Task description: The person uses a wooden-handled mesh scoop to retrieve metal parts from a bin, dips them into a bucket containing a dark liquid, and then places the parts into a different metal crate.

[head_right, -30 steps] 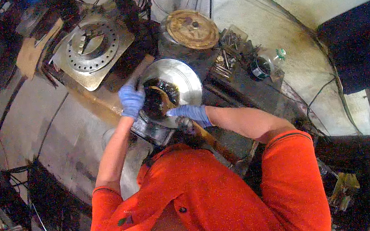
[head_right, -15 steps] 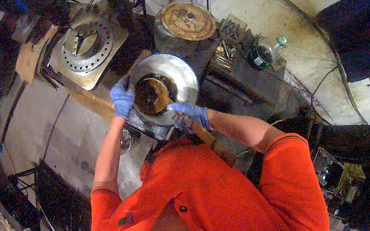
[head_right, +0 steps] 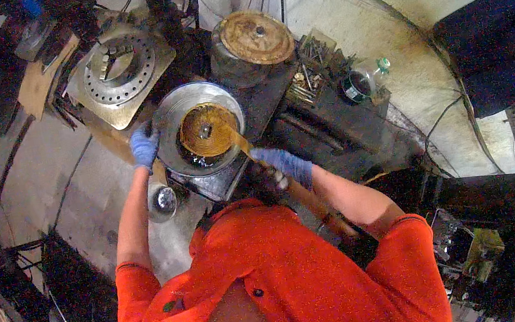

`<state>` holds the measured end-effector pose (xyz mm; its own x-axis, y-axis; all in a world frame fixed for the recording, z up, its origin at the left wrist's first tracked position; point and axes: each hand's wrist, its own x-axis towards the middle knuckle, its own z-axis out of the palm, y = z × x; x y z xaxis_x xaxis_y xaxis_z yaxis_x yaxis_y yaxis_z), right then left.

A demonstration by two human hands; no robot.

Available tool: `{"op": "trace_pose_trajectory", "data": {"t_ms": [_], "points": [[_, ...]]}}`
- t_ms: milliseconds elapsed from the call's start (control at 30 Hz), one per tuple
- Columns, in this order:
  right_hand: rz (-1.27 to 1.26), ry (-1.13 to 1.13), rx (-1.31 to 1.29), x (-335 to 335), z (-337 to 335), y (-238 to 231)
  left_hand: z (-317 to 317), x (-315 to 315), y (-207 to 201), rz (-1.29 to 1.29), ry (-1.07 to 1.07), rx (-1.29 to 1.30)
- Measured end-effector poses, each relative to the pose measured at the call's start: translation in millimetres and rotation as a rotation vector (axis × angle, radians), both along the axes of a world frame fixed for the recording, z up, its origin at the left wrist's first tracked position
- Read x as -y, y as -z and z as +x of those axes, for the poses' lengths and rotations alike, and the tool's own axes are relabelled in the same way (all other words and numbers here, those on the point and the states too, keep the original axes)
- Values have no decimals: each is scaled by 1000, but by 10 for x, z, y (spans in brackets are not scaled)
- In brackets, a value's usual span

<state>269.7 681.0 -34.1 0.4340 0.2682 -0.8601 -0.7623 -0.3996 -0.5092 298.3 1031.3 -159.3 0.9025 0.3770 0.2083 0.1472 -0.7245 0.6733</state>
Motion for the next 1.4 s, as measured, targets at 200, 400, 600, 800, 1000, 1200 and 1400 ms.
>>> {"op": "trace_pose_trajectory", "data": {"t_ms": [200, 400, 600, 800, 1000, 1200, 1400], "points": [[111, 29, 29, 4, -129, -192, -68, -40, -59, 34, 7, -69], [45, 217, -59, 100, -243, -317, -121, -49, -11, -140, -17, -69], [219, 212, -129, 56, -237, -466, -228, -184, -113, -236, 10, -93], [398, 237, -321, 70, -147, -429, -530, -285, -283, -430, -11, -24], [234, 164, -216, 64, -132, -334, -717, -43, -737, -192, 26, 62], [557, 130, -426, 110, -85, -411, -786, -27, -646, -146, -59, 104], [752, 183, -625, 185, 37, -750, -1118, -118, -492, -283, -229, 11]]}}
